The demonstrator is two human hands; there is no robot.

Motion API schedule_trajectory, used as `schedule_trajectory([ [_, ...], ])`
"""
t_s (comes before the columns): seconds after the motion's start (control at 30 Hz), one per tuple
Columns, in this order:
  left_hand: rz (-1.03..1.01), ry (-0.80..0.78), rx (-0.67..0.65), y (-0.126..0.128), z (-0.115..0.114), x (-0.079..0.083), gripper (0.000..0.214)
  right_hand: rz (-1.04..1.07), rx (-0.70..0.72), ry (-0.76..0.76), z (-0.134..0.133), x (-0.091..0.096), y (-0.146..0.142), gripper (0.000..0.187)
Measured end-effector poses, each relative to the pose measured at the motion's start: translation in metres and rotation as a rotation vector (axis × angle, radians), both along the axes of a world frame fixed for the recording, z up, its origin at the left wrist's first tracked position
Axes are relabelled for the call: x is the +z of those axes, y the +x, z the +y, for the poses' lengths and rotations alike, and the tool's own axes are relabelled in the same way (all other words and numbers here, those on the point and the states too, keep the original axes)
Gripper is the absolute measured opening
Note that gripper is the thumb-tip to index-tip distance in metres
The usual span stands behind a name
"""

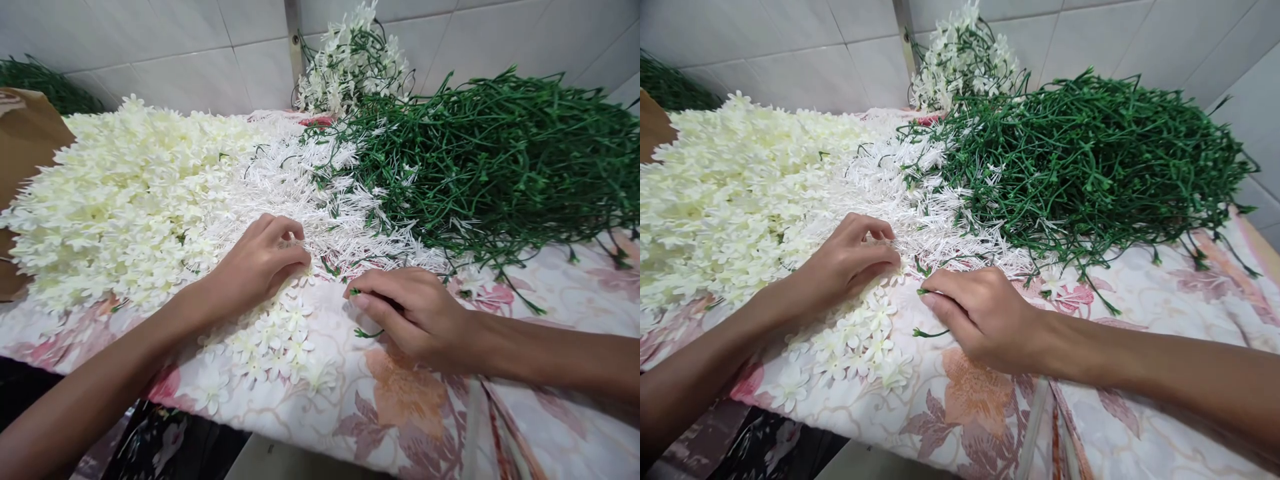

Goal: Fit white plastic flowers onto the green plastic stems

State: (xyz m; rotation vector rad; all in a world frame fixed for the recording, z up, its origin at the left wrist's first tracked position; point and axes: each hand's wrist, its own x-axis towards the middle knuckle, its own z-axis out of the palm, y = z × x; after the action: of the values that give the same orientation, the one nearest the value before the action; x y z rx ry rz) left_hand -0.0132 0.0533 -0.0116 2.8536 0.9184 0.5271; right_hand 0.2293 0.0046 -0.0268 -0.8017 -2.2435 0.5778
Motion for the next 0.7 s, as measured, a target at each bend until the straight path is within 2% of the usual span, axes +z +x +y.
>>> schedule_trajectory([
  [0.2,0.007,-0.355,0.032,-0.002,0.0,0.007,0.02,0.036,0.03,0.008,0.0,-0.003,0.002,0.019],
  [0.37,0.006,-0.525,0.037,-0.003,0.001,0.016,0.023,0.016,0.027,0.026,0.0,-0.003,0.001,0.02],
  [0.5,-0.092,-0.687,0.055,-0.008,0.002,0.02,0.023,-0.012,0.015,0.021,-0.001,-0.003,0.002,0.021],
  [0.63,-0.225,-0.753,0.081,-0.013,0.004,0.025,0.02,-0.05,-0.016,0.03,-0.001,-0.005,0.001,0.023],
  [0.7,-0.273,-0.728,0.1,-0.015,0.004,0.026,0.018,-0.047,-0.012,0.045,-0.001,-0.006,0.0,0.022],
])
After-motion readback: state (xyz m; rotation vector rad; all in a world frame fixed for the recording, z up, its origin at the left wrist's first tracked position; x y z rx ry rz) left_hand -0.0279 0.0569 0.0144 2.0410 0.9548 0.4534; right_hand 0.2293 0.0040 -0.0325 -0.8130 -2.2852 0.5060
